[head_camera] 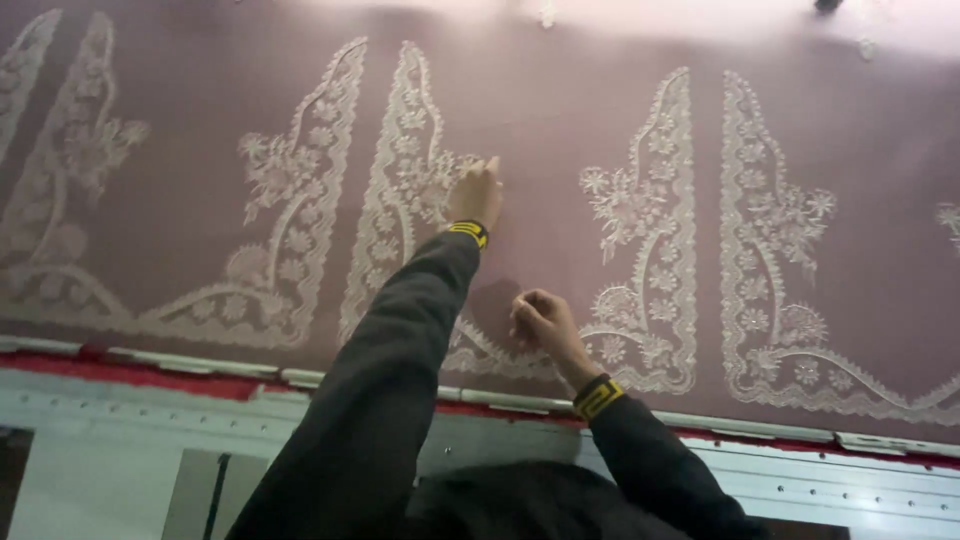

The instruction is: The person removes loose threads from a large piece of pink fabric with white floral embroidery using their hands. They pull and pluck threads from the surface and edges of the fabric, which is stretched on a frame.

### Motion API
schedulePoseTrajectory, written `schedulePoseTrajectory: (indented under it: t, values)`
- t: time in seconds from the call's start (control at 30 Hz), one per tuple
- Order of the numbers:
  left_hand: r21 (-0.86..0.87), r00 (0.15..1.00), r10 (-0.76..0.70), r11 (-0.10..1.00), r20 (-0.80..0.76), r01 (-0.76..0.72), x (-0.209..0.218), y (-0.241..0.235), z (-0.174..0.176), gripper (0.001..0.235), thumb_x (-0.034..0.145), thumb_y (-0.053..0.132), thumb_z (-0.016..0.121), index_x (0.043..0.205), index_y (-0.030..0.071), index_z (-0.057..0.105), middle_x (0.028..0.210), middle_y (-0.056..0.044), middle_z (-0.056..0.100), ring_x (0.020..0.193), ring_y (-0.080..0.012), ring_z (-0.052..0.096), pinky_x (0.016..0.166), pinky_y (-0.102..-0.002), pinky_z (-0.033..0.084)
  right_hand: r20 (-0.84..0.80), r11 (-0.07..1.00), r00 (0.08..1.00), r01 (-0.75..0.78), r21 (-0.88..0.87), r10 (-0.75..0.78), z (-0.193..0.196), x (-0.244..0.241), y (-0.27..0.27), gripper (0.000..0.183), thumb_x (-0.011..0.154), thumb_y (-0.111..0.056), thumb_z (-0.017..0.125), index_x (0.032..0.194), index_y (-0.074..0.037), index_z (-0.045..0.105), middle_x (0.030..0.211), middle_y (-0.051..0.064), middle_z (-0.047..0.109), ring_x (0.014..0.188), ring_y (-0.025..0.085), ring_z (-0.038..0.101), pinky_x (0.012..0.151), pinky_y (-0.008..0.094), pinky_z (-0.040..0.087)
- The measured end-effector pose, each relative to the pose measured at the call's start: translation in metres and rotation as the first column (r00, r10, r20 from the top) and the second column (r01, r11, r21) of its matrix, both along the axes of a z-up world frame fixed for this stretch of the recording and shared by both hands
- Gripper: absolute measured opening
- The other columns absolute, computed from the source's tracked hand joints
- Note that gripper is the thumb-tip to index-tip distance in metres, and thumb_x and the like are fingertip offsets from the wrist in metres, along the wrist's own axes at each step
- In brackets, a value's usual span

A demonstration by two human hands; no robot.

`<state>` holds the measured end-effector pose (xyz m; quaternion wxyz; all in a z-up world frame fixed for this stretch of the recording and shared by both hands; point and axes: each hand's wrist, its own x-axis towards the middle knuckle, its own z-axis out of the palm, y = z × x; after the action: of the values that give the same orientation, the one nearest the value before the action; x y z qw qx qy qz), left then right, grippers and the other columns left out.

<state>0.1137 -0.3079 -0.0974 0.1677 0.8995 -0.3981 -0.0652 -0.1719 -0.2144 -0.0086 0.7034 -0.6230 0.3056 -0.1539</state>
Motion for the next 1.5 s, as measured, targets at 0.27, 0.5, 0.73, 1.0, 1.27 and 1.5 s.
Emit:
schedulePoseTrajectory:
  t: [0.27,0.5,0.73,1.0,1.27,1.5]
  values:
    - [-0.093,0.908,-0.007,0.994,0.419,0.051,-0.018,0.012,0.013,0.011,0.081,0.015,0.068,0.092,0.016,0.069,0.109,-0.006,0.062,0.107,-0.0306,0.063,0.082,-0.042,0.053,-0.037,0.995,0.999,0.017,-0.098,-0.021,0.045,0.004,0.000,0.020,0.097,-0.017,0.067,0.100,0.001,0.075,0.081,0.017,0.073,0.077,0.025,0.070,0.069,0.045,0.058]
    - [-0.239,0.931,-0.116,0.949,0.346,0.207,-0.029,0.047,0.034,0.023,0.079,0.011,0.059,0.099,0.020,0.064,0.097,-0.001,0.068,0.106,-0.0216,0.063,0.101,-0.037,0.040,-0.020,0.991,0.999,0.029,-0.133,-0.032,0.002,0.032,-0.039,0.019,0.097,-0.015,0.065,0.100,0.002,0.072,0.089,0.019,0.071,0.089,0.026,0.067,0.083,0.046,0.054]
    - [-0.212,0.992,-0.093,0.971,0.082,0.108,-0.043,0.067,0.057,0.015,0.096,0.028,0.049,0.108,0.027,0.058,0.087,-0.008,0.073,0.089,-0.0320,0.074,0.085,-0.047,0.055,-0.080,0.988,0.992,0.092,-0.125,-0.102,-0.013,0.074,-0.070,0.015,0.097,-0.017,0.069,0.100,-0.003,0.074,0.092,0.018,0.073,0.087,0.025,0.068,0.073,0.042,0.057]
    - [-0.284,0.854,0.155,0.901,-0.497,-0.329,-0.093,0.063,0.087,0.012,0.100,0.034,0.050,0.098,0.029,0.062,0.095,-0.006,0.076,0.100,-0.0342,0.074,0.092,-0.045,0.057,-0.185,0.920,0.922,0.366,0.138,-0.339,-0.054,0.097,-0.091,0.013,0.099,-0.022,0.064,0.103,-0.011,0.070,0.084,0.005,0.070,0.071,0.018,0.072,0.054,0.031,0.059]
    - [-0.488,0.891,-0.250,0.872,-0.380,0.036,-0.147,0.083,0.069,0.016,0.101,0.037,0.052,0.104,0.029,0.065,0.087,-0.011,0.073,0.092,-0.0360,0.073,0.082,-0.049,0.059,-0.075,0.771,0.867,0.474,0.425,-0.492,0.010,0.067,-0.132,0.015,0.101,-0.019,0.057,0.114,-0.017,0.064,0.088,0.000,0.067,0.086,0.020,0.072,0.079,0.034,0.053]
    - [-0.502,0.853,-0.465,0.811,-0.239,0.301,-0.151,0.101,0.071,0.020,0.096,0.026,0.059,0.112,0.035,0.067,0.075,-0.014,0.070,0.078,-0.0403,0.070,0.067,-0.054,0.054,-0.025,0.588,0.716,0.593,0.550,-0.698,-0.019,0.035,-0.198,0.017,0.104,-0.014,0.042,0.115,-0.016,0.056,0.073,-0.006,0.049,0.059,0.011,0.051,0.055,0.027,0.042]
